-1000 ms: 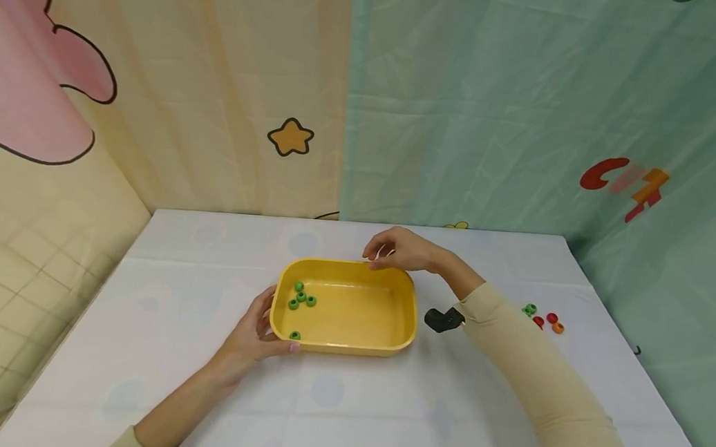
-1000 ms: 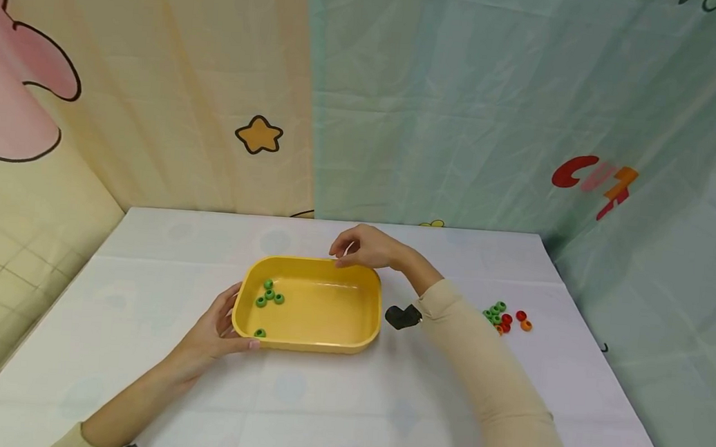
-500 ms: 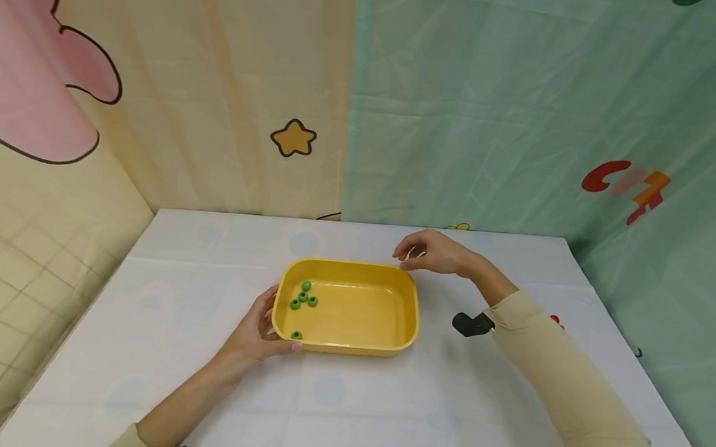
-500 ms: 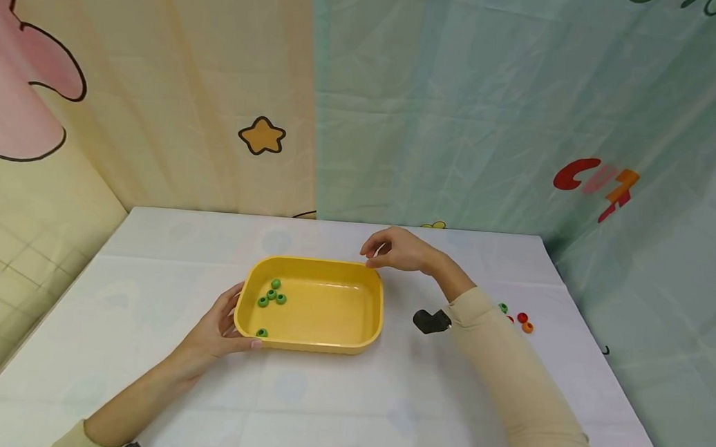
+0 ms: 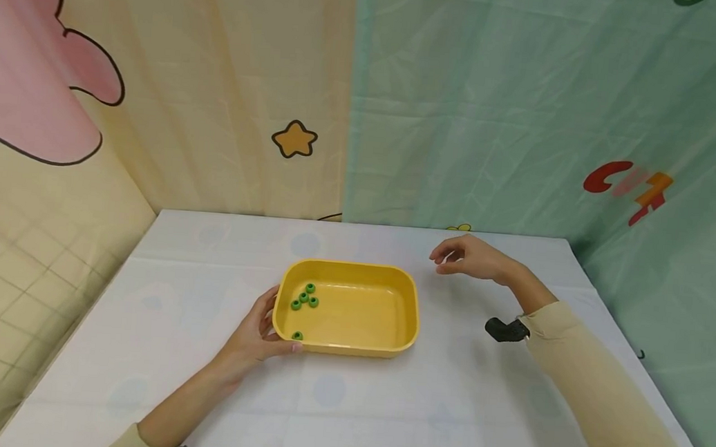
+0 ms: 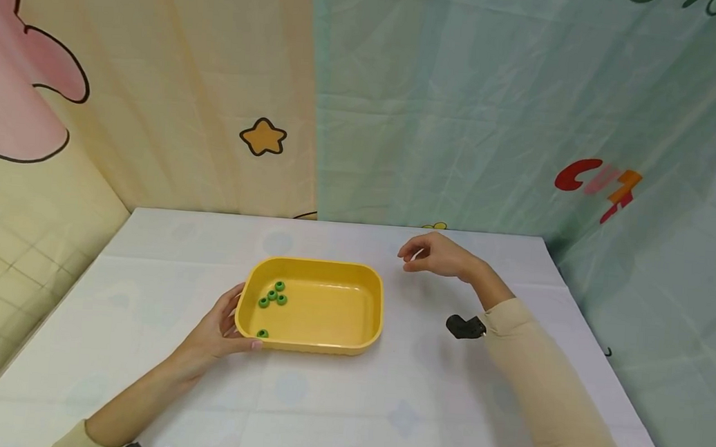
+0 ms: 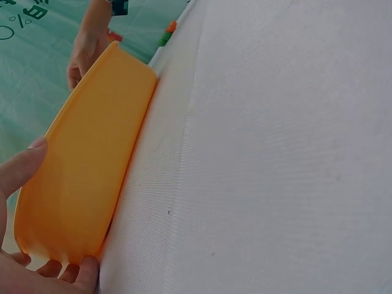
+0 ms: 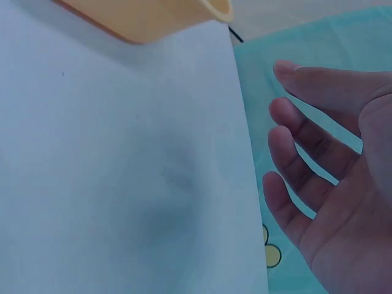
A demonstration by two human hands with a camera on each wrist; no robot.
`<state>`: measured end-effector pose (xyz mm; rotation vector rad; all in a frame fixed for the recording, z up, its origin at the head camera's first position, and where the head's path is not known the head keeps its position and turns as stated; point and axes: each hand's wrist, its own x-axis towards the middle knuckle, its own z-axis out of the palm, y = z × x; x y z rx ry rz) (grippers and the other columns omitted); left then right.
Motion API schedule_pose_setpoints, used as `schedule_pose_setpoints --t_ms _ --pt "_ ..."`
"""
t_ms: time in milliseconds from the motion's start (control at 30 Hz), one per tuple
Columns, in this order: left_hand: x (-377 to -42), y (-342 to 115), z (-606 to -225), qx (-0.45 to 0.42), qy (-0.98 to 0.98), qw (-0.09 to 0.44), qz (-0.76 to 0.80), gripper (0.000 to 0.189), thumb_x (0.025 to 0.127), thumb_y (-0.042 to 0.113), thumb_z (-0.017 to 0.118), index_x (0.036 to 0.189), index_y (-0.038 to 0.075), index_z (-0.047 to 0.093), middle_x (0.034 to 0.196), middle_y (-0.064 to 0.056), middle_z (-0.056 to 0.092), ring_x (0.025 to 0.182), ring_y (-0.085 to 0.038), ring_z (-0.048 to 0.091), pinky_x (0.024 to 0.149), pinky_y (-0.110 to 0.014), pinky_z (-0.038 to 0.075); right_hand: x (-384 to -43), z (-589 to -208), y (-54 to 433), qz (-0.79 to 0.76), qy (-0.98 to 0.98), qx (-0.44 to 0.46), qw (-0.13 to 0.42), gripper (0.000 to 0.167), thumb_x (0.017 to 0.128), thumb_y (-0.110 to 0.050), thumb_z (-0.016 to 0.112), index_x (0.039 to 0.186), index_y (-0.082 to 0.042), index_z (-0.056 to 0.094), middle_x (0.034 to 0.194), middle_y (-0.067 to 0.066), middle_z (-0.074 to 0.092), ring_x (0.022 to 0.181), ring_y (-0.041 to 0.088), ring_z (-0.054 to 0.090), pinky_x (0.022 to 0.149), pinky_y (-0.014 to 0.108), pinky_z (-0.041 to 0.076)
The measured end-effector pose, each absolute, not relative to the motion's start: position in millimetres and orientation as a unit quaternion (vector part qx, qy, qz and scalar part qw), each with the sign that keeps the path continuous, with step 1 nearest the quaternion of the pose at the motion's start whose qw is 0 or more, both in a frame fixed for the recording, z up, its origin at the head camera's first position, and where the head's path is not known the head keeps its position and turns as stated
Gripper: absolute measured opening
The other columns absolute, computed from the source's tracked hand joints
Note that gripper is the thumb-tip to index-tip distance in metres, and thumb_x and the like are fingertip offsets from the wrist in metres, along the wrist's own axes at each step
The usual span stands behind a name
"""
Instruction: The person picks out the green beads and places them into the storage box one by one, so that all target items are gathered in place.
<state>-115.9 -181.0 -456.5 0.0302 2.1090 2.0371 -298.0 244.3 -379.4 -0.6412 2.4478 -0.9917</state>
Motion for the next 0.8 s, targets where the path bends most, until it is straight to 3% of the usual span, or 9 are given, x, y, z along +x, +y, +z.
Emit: schedule_pose_setpoints --t_ms 600,800 --pt "-117 -181 -455 0.005 0.718 0.108 0.688 0.113 0.078 0.002 0.09 0.164 0.018 0.019 0.167 -0.009 0.022 0.153 -0.031 0.023 0.118 -0.036 0.034 -285 -397 341 -0.337 0.91 -0.15 0.188 0.037 0.1 -0.019 0.071 0.132 0.0 0.066 0.129 0.018 0.064 0.117 0.033 0.059 0.1 0.05 0.051" --pt "-117 -181 -455 0.005 0.717 0.109 0.688 0.113 0.078 0.003 0.091 0.164 0.018 0.02 0.167 -0.008 0.021 0.153 -0.031 0.023 0.117 -0.035 0.034 -275 -401 367 -0.334 0.912 -0.141 0.192 0.038 0.1 -0.02 0.071 0.132 0.001 0.066 0.126 0.017 0.066 0.117 0.032 0.059 0.097 0.037 0.054"
